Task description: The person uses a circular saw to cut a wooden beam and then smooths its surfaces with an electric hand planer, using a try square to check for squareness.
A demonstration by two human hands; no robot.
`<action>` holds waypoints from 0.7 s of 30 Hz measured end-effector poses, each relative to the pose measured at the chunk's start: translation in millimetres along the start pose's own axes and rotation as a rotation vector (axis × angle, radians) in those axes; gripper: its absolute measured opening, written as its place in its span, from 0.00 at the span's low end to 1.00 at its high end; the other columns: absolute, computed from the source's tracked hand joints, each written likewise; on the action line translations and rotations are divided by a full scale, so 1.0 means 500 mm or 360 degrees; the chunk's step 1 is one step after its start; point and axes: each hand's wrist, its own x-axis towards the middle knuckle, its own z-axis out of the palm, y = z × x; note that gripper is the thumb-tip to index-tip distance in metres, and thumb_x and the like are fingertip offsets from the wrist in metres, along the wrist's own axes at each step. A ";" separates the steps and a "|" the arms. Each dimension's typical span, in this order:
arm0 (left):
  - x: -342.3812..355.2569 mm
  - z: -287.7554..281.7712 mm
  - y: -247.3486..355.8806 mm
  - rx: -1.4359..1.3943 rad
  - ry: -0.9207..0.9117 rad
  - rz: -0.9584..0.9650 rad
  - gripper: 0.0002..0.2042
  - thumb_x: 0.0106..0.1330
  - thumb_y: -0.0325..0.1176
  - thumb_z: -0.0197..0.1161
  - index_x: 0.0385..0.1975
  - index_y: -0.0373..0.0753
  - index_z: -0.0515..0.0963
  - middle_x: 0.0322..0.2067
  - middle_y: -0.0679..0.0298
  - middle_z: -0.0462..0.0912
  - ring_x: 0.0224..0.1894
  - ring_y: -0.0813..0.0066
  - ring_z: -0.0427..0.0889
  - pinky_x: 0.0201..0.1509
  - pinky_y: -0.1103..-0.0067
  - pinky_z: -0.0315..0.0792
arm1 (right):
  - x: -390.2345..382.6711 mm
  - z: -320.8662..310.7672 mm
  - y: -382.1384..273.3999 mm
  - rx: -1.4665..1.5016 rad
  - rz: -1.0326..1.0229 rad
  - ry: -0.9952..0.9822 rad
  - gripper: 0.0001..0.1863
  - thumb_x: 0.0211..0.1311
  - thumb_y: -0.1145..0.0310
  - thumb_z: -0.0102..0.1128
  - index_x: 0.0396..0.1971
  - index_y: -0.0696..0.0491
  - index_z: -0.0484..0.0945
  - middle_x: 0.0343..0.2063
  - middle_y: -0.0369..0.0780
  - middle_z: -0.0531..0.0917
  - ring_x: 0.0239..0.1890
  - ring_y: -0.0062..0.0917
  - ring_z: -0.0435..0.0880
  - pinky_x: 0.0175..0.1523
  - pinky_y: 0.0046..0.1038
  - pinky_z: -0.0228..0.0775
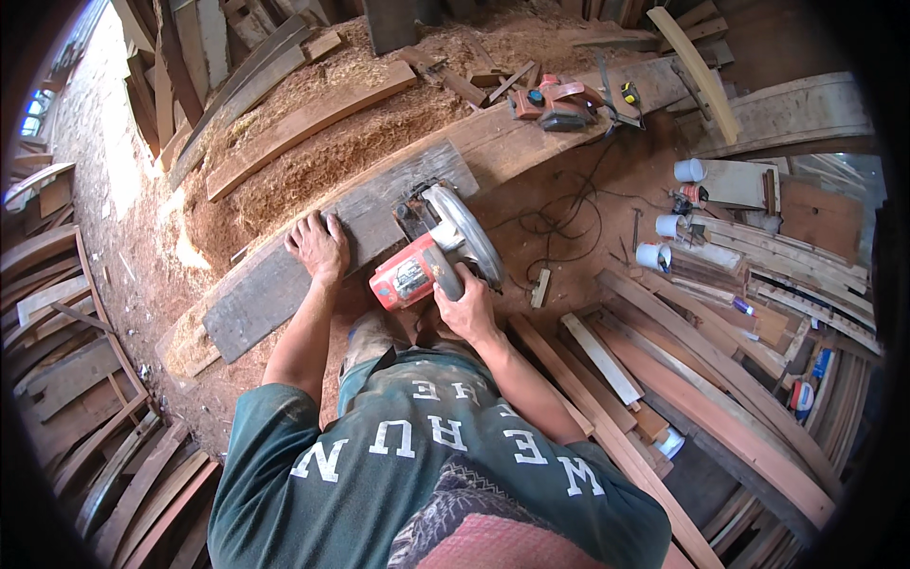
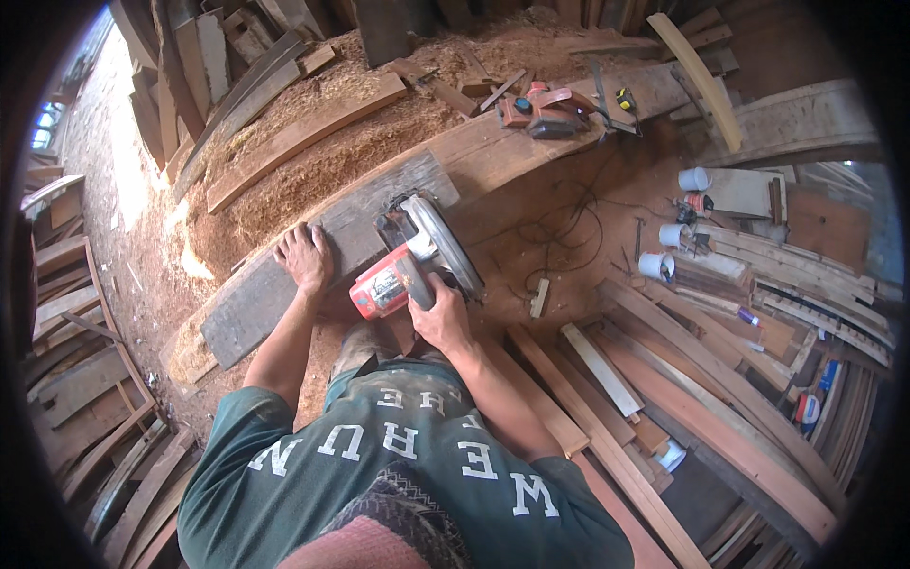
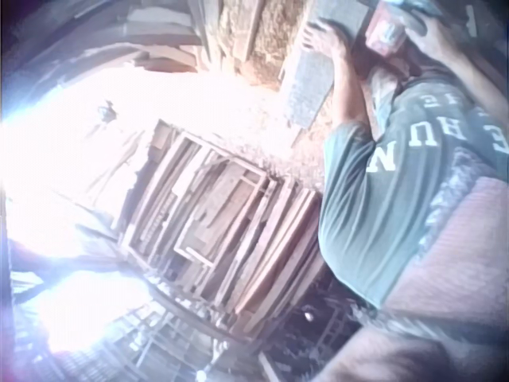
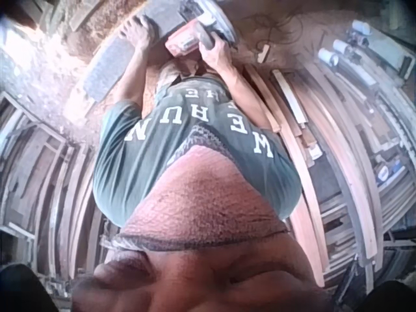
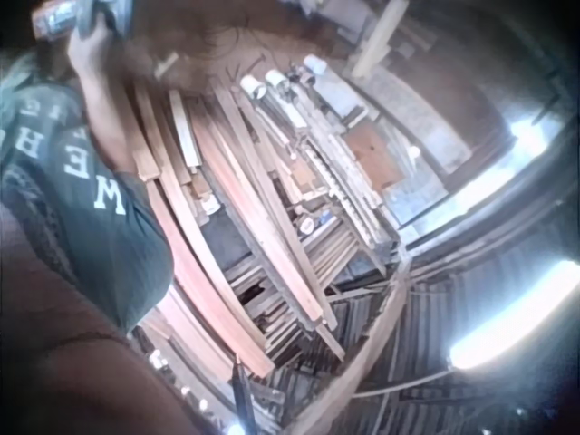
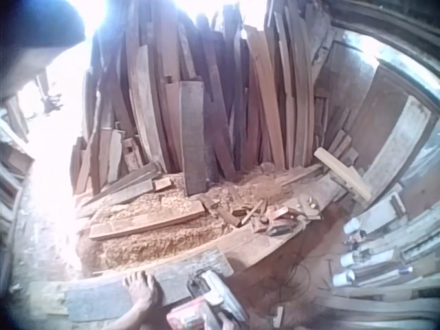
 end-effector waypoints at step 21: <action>0.016 -0.007 0.004 0.0103 -0.0103 -0.0018 0.25 0.79 0.50 0.55 0.65 0.39 0.75 0.63 0.51 0.78 0.72 0.51 0.68 0.81 0.47 0.45 | 0.091 0.033 -0.023 -0.0079 -0.0050 -0.0067 0.10 0.66 0.68 0.68 0.40 0.56 0.79 0.28 0.57 0.86 0.36 0.57 0.87 0.39 0.50 0.78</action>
